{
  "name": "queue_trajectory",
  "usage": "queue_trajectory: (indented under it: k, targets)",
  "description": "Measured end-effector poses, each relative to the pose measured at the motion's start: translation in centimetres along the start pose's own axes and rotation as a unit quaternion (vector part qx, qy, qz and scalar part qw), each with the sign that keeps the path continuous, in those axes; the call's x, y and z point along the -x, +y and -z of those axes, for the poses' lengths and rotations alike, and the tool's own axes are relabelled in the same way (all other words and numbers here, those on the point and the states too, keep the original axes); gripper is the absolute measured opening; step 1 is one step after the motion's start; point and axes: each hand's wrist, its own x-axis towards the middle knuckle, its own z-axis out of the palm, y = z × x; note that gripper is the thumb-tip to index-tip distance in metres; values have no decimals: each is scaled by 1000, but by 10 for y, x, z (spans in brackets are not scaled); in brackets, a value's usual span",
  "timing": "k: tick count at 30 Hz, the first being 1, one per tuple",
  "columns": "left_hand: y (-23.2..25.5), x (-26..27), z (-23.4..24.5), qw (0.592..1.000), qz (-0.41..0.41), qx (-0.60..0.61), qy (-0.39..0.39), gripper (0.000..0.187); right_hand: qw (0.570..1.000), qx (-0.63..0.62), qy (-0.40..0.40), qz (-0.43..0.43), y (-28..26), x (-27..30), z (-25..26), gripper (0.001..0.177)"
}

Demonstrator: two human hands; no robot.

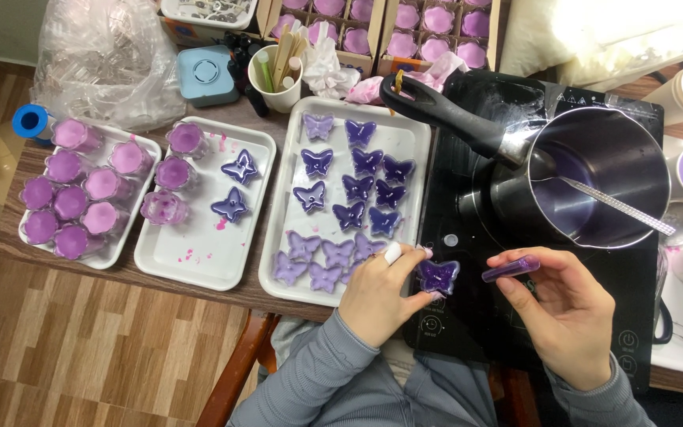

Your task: The person dips butterfly-shaped wax candles one at a time into a pot of melted purple wax on an induction cooker, using a spoon to pour wax over them, then places the coated candles on trays. The person also handles wicks and small candle parts, arranging finished candles on the trays.

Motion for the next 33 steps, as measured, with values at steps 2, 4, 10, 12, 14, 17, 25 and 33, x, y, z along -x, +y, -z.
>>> queue_trajectory:
  k: [2,4,10,12,14,17,25,33]
  targets:
    - [0,0,0,1000,2,3,0,57,1000,0,1,3,4,0,0,33]
    - [0,0,-1,1000,4,6,0,57,1000,1,2,7,4,0,-3,33]
    - [5,-2,5,999,-31,-14,19,65,1000,-9,2,11,2,-5,-9,32]
    - [14,-5,18,998,-29,-42,22,73,1000,-16,-1,15,-2,-7,-10,32]
    - [17,-8,28,999,-3,-38,-4,73,1000,-16,-6,24,1,-10,-9,32]
    - [21,-8,40,999,-17,-20,20,63,999,-13,-27,32,-10,-16,-12,33]
    - [24,-19,36,984,-139,4,108,41,995,33,-86,22,-31,-34,-33,32]
    - [19,-20,43,989,-104,9,107,28,991,70,-116,13,-37,-51,-32,39]
